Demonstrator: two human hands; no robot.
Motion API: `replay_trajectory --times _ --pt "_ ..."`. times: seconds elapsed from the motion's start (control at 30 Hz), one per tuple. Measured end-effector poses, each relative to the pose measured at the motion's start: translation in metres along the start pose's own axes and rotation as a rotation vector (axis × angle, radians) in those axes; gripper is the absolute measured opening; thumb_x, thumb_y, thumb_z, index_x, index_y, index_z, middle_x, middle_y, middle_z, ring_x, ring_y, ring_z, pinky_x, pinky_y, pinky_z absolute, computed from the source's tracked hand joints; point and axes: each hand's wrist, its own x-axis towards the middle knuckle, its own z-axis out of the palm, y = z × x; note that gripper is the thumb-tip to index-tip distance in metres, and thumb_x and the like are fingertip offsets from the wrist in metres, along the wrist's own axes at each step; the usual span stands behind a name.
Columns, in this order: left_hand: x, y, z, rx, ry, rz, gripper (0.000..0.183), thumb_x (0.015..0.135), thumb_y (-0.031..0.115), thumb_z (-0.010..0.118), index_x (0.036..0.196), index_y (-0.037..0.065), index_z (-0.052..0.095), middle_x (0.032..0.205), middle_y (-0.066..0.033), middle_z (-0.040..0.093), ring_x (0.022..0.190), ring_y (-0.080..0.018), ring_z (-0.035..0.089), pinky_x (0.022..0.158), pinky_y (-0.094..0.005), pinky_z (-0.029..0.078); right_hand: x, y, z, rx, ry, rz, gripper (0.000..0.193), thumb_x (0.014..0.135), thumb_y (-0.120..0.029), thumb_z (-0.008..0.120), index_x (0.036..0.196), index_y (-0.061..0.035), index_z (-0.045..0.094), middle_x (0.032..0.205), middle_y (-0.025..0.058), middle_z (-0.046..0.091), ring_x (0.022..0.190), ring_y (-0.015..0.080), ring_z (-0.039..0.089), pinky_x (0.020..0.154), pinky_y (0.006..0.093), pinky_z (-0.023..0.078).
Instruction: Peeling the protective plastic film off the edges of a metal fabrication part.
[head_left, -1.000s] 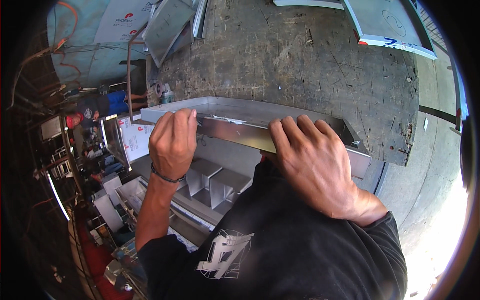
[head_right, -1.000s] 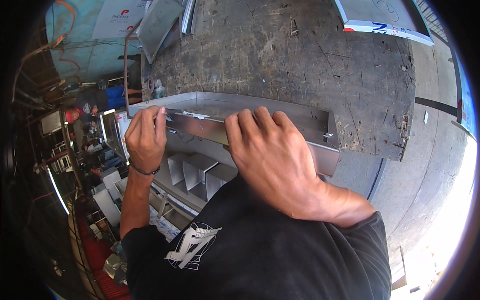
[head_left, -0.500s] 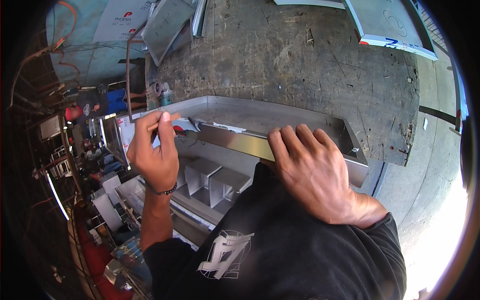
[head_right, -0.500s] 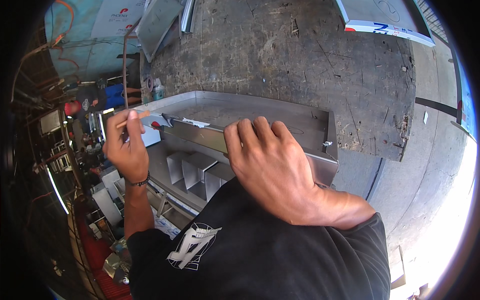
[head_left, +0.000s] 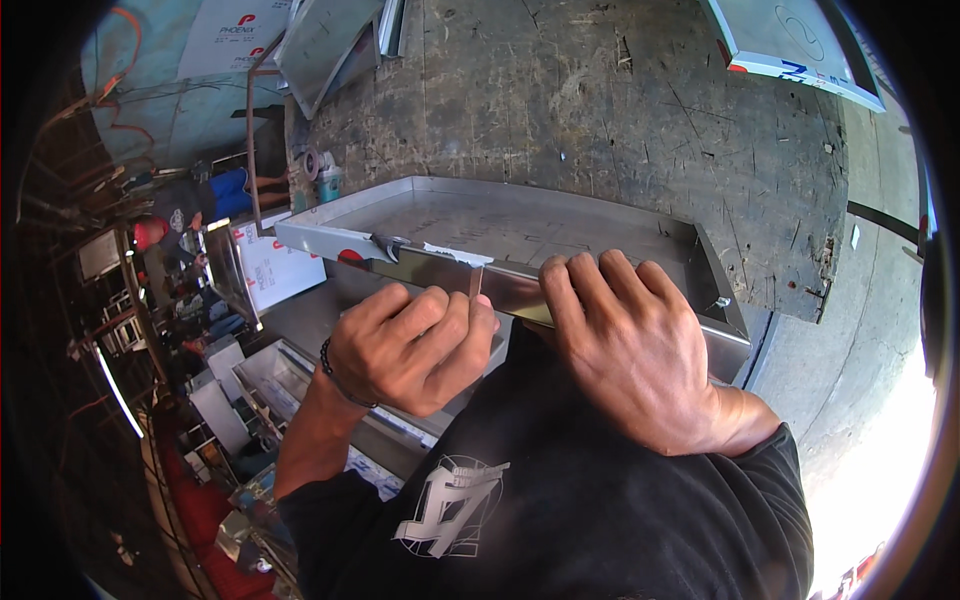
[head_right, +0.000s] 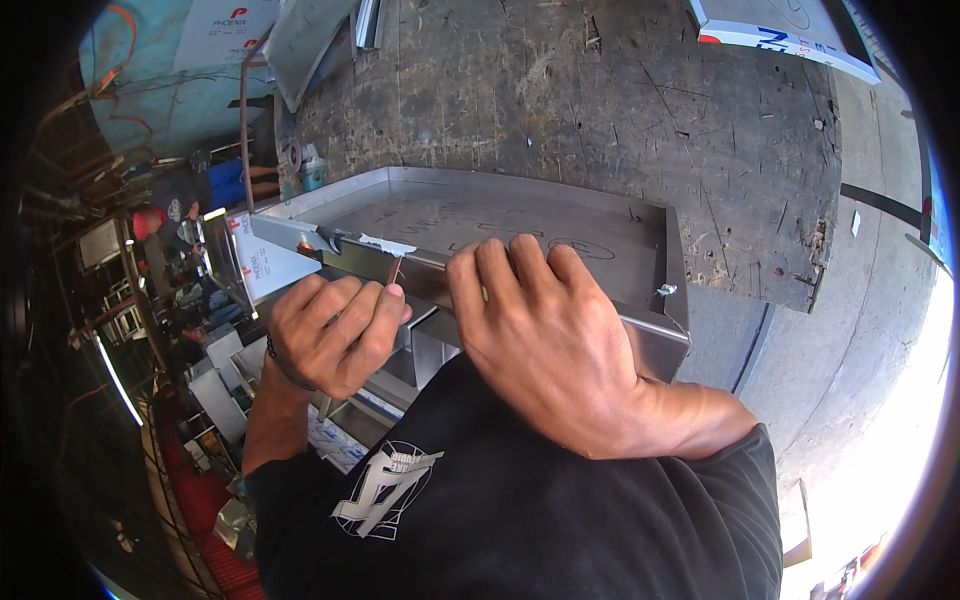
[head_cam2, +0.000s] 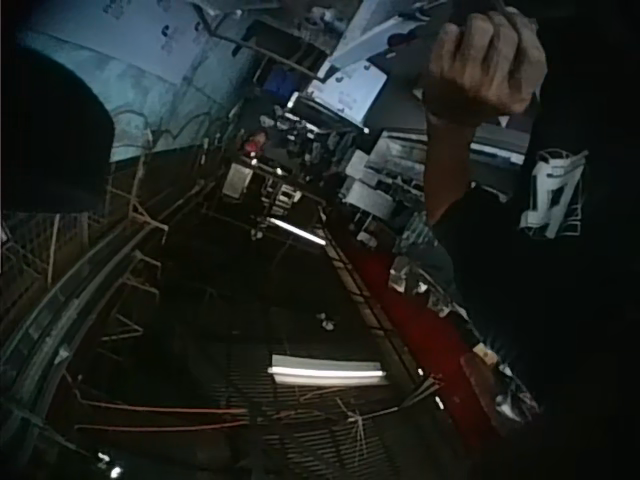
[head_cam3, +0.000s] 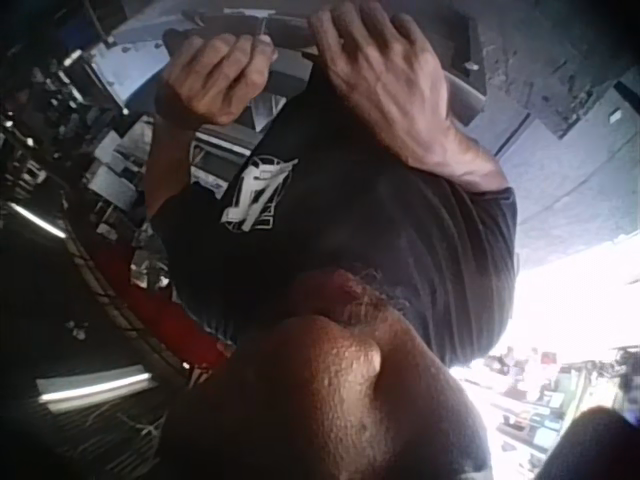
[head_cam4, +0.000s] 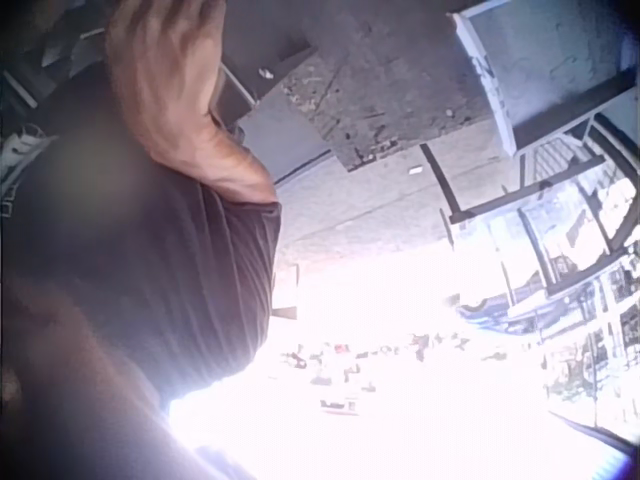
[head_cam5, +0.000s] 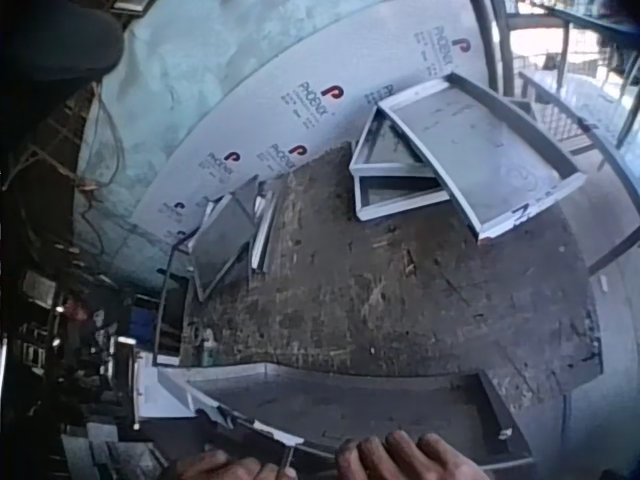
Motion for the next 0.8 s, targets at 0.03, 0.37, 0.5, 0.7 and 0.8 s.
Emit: replay_trajectory --times 0.03,0.37,0.5,0.7,0.8 --pt "0.000 0.002 -0.001 -0.023 -0.012 -0.020 0.013 0.092 0.009 0.076 0.102 0.003 0.070 0.080 -0.0020 0.064 0.074 -0.0142 0.059 0.058 -0.0274 0.044 -0.001 -0.001 0.001 0.001 0.002 -0.002 0.022 0.083 -0.016 0.069 0.100 -0.0013 0.067 0.083 0.0025 0.063 0.081 0.0150 0.062 0.069 0.0287 0.047" --pt "0.040 -0.032 -0.005 -0.798 -0.119 -0.670 0.015 0.096 0.006 0.075 0.096 -0.001 0.061 0.078 -0.0133 0.065 0.069 -0.0306 0.068 0.061 -0.0409 0.050 -0.007 -0.006 0.007 0.001 0.010 -0.026 0.023 0.084 -0.016 0.069 0.101 -0.0001 0.068 0.081 0.0019 0.060 0.076 0.0132 0.060 0.064 0.0280 0.044" --pt "0.055 -0.044 0.009 -0.758 -0.304 -0.384 0.014 0.097 0.006 0.072 0.093 -0.002 0.061 0.075 -0.0134 0.063 0.067 -0.0303 0.066 0.061 -0.0393 0.049 -0.009 -0.008 0.005 -0.003 0.002 -0.014 0.022 0.084 -0.017 0.069 0.100 -0.0006 0.067 0.080 0.0018 0.060 0.075 0.0129 0.059 0.064 0.0281 0.043" --pt "0.067 -0.053 0.007 -0.808 -0.442 -0.265 0.017 0.097 0.009 0.073 0.092 0.000 0.060 0.075 -0.0139 0.061 0.069 -0.0337 0.064 0.063 -0.0434 0.049 -0.010 -0.009 0.005 0.006 0.001 -0.016 0.018 0.084 -0.016 0.068 0.096 -0.0031 0.066 0.077 0.0012 0.057 0.074 0.0135 0.057 0.064 0.0286 0.043" --pt "0.072 -0.054 0.009 -0.769 -0.536 -0.237 0.018 0.098 0.011 0.071 0.093 0.001 0.058 0.075 -0.0158 0.060 0.071 -0.0377 0.063 0.065 -0.0468 0.049 -0.012 -0.009 0.006 0.022 0.018 -0.016 0.017 0.084 -0.016 0.068 0.095 -0.0038 0.066 0.076 0.0009 0.056 0.074 0.0136 0.057 0.064 0.0289 0.042"
